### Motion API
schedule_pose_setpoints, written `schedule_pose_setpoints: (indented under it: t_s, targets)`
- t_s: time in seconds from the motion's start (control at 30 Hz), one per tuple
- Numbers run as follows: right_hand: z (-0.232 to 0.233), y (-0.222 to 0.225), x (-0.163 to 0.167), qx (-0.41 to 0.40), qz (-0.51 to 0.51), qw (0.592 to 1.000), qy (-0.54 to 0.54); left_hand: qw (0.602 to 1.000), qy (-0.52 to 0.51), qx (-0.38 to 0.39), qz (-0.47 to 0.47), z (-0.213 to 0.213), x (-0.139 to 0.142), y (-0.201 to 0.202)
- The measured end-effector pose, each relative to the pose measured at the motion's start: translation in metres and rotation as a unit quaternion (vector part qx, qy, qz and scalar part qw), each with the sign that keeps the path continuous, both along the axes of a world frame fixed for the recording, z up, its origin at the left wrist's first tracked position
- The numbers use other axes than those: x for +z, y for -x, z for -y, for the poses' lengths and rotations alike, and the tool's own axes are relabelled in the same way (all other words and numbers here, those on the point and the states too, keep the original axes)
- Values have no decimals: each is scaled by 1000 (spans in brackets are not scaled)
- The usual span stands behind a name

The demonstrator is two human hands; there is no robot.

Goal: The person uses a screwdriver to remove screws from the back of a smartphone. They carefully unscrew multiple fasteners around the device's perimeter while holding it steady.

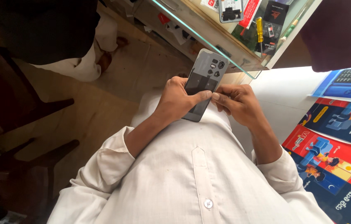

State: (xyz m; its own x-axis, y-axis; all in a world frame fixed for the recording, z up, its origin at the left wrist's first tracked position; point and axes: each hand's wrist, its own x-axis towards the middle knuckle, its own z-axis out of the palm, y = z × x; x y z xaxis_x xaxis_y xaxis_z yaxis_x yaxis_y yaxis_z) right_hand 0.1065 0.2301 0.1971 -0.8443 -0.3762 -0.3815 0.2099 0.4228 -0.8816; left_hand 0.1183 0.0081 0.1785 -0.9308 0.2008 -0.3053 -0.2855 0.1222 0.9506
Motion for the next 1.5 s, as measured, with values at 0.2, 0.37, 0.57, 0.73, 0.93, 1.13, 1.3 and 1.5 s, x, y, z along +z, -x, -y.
schedule_pose_setpoints:
  t_s: [0.2,0.37,0.57,0.73,0.93,1.13,1.3,1.5]
  targets:
    - [-1,5,3,26,51,998,15,999,33,-12,-4,-1,3,1]
    - [10,-5,11,1,-76,995,-63,998,56,6,-5,-1,3,2]
    - [16,-21,25,7,-333,933,-137,999,-15,31,-1,-3,-1,2]
    - [14,-22,26,42,-448,873,-190,999,-41,30,-5,-6,-2,3]
    - [9,-17,20,61,-452,869,-193,998,-50,28,21,-9,-2,6]
    - [2,-15,12,79,-363,907,-199,998,-53,28,25,-10,-2,8]
    - [5,-12,8,39,-405,903,-137,998,-43,37,14,-9,1,13]
    - [10,-8,10,58,-483,861,-146,998,-33,48,4,-10,4,16]
